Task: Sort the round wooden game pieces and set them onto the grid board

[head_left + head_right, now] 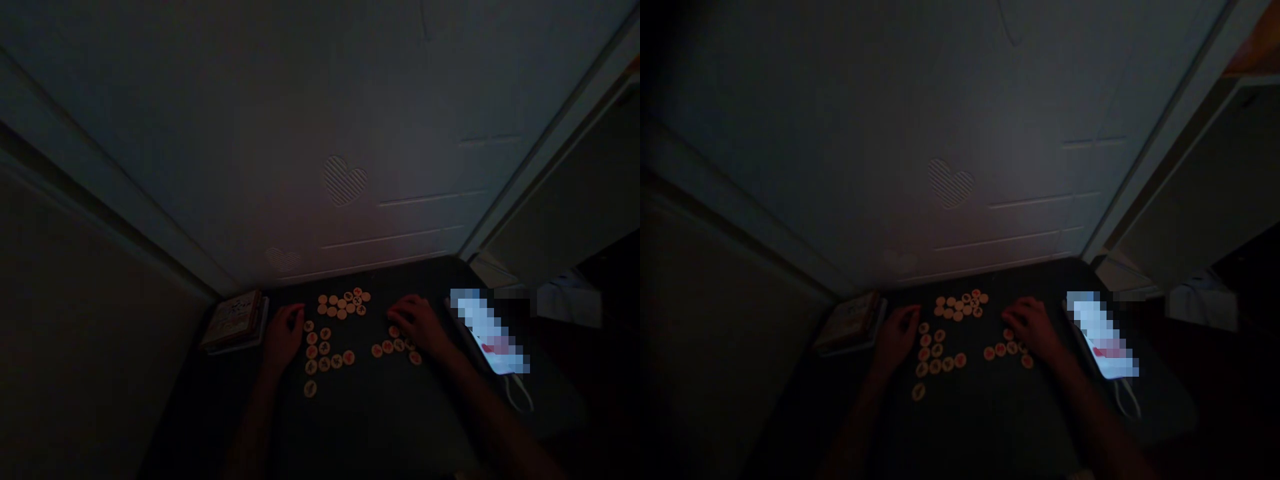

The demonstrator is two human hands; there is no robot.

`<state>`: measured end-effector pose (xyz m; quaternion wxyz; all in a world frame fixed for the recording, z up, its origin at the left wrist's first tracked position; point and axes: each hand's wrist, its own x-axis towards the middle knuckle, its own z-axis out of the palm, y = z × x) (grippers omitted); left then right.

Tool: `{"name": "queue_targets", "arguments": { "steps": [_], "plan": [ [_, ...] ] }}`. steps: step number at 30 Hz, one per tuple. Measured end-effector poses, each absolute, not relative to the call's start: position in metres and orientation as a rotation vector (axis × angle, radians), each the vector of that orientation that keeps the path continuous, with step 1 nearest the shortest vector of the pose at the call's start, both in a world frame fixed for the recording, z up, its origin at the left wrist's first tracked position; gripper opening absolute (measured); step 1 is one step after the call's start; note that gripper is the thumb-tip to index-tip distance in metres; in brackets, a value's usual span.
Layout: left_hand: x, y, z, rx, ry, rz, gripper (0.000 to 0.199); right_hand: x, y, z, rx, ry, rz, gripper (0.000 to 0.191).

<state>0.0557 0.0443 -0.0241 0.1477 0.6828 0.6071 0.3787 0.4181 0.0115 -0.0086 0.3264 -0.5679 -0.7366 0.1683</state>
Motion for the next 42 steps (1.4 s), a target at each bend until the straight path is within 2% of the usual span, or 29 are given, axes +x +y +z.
{"name": "queue_targets", "arguments": {
  "steps": [11,18,26,34,42],
  "plan": [
    [0.057,0.042,-0.021,1.971,1.735,1.089,0.025,0.418,0.017,-0.015,-1.513,-1.920,0.471,0.017],
    [0.057,0.042,-0.022,1.970,1.725,1.104,0.025,0.428,0.017,-0.017,-1.545,-1.442,0.425,0.041],
    [0.058,0.045,-0.010,1.989,1.706,1.126,0.026,0.433,0.018,-0.018,-1.609,-1.315,0.482,0.049],
    [0.115,0.045,0.026,2.366,1.401,0.797,0.023,0.432,0.020,-0.016,-1.568,-1.307,0.557,0.048],
    [0.151,0.057,0.021,2.536,1.316,0.569,0.019,0.431,0.020,-0.014,-1.523,-1.287,0.565,0.046]
  ]
}}
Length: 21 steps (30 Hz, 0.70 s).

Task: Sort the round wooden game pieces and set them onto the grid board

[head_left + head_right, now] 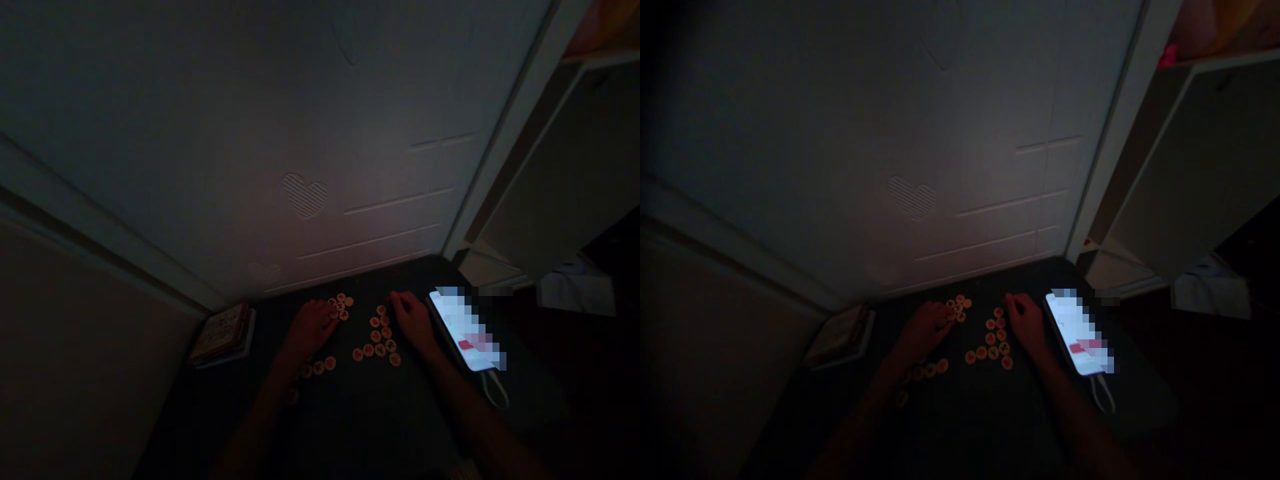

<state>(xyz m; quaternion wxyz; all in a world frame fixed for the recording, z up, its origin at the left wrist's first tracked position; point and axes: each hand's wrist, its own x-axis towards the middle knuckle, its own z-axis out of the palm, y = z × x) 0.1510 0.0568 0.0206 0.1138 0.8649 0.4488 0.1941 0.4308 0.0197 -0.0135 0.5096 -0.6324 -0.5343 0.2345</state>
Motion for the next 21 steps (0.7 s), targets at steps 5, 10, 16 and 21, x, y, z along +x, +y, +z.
{"name": "queue_targets", "arguments": {
  "steps": [5,10,16,21],
  "plan": [
    [0.154,0.061,0.019,2.512,1.343,0.549,0.018,0.431,0.021,-0.015,-1.519,-1.271,0.578,0.046],
    [0.156,0.060,0.022,2.455,1.324,0.574,0.021,0.431,0.021,-0.017,-1.515,-1.271,0.585,0.045],
    [0.133,0.064,0.039,2.005,1.399,0.942,0.036,0.432,0.019,-0.015,-1.517,-1.273,0.584,0.045],
    [0.102,0.075,0.046,1.263,1.321,1.317,0.030,0.432,0.018,-0.013,-1.515,-1.283,0.580,0.045]
  ]
}}
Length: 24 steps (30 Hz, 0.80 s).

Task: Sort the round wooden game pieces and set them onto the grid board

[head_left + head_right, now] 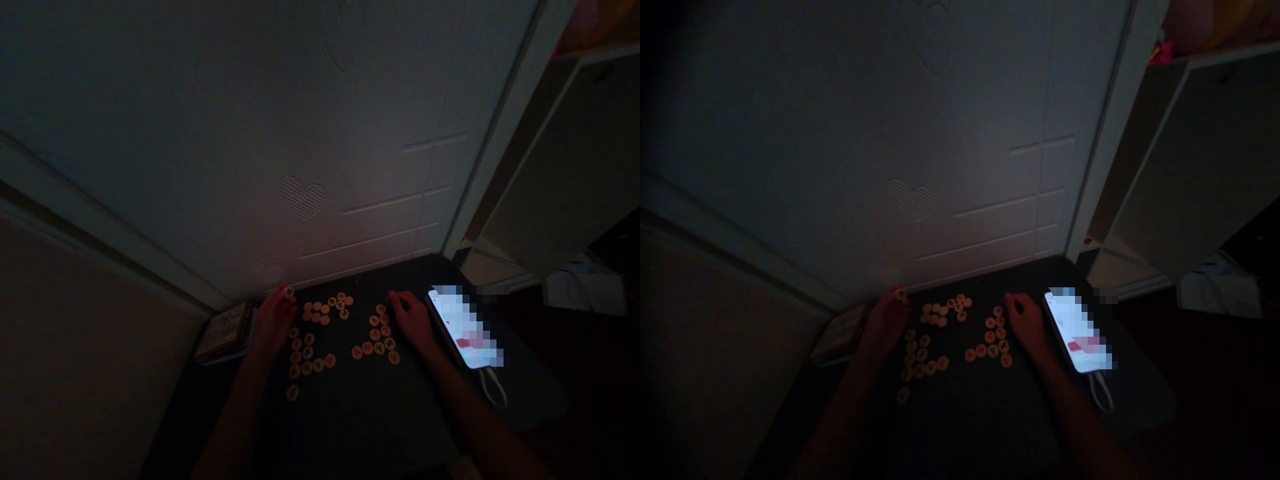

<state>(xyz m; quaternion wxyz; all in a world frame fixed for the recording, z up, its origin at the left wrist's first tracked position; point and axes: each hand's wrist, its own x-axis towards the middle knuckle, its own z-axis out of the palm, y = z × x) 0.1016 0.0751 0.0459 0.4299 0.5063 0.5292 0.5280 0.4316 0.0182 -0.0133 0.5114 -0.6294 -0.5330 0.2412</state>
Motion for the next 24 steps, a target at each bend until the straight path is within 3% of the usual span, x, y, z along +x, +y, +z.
{"name": "queue_targets", "arguments": {
  "steps": [12,24],
  "plan": [
    [0.109,0.057,0.034,1.568,1.474,0.962,0.035,0.433,0.019,-0.020,-1.550,-1.297,0.582,0.048],
    [0.135,0.051,0.023,2.272,1.493,0.657,0.025,0.433,0.020,-0.018,-1.550,-1.307,0.569,0.048]
  ]
}}
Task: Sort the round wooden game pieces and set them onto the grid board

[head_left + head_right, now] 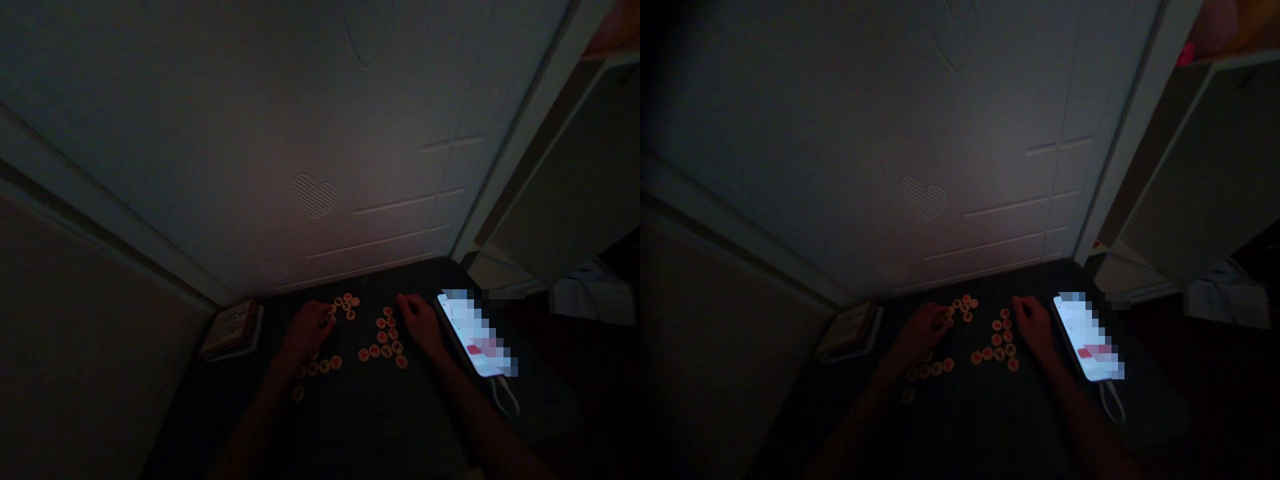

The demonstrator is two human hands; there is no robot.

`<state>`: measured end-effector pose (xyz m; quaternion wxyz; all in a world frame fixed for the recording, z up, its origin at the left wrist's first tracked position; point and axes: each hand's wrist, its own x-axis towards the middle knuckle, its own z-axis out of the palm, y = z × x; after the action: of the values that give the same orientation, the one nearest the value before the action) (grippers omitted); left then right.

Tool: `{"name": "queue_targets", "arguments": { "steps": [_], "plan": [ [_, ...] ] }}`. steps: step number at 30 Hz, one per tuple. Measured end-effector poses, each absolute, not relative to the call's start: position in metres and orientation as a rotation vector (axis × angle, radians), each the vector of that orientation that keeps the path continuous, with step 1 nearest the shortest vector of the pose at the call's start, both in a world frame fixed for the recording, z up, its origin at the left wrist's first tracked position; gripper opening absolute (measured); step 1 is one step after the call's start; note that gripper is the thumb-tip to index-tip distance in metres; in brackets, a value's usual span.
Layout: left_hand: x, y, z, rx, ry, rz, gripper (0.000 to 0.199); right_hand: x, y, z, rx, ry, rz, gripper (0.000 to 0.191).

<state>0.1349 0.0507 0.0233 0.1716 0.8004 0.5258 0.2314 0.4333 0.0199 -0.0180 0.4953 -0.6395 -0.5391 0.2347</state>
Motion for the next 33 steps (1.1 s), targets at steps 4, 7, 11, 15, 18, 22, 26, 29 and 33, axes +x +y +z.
{"name": "queue_targets", "arguments": {
  "steps": [4,7,11,15,18,22,26,29,33],
  "plan": [
    [0.136,0.051,0.024,2.296,1.511,0.635,0.025,0.433,0.020,-0.018,-1.546,-1.306,0.570,0.048],
    [0.133,0.052,0.029,2.280,1.492,0.648,0.031,0.433,0.020,-0.018,-1.546,-1.301,0.574,0.048],
    [0.124,0.050,0.040,2.246,1.353,0.648,0.030,0.433,0.020,-0.019,-1.542,-1.297,0.574,0.047],
    [0.110,0.038,0.047,2.263,1.272,0.493,0.020,0.433,0.020,-0.019,-1.539,-1.296,0.580,0.046],
    [0.101,0.026,0.046,2.264,1.280,0.365,0.017,0.432,0.020,-0.018,-1.537,-1.299,0.579,0.046],
    [0.099,0.015,0.041,2.305,1.272,0.274,0.016,0.432,0.020,-0.018,-1.539,-1.307,0.574,0.045],
    [0.101,0.010,0.041,2.304,1.256,0.251,0.017,0.433,0.020,-0.018,-1.549,-1.309,0.576,0.046],
    [0.101,0.009,0.047,2.246,1.239,0.283,0.018,0.434,0.019,-0.019,-1.556,-1.305,0.573,0.047],
    [0.092,0.014,0.057,2.146,1.283,0.371,0.020,0.435,0.019,-0.019,-1.560,-1.297,0.568,0.048]
  ]
}}
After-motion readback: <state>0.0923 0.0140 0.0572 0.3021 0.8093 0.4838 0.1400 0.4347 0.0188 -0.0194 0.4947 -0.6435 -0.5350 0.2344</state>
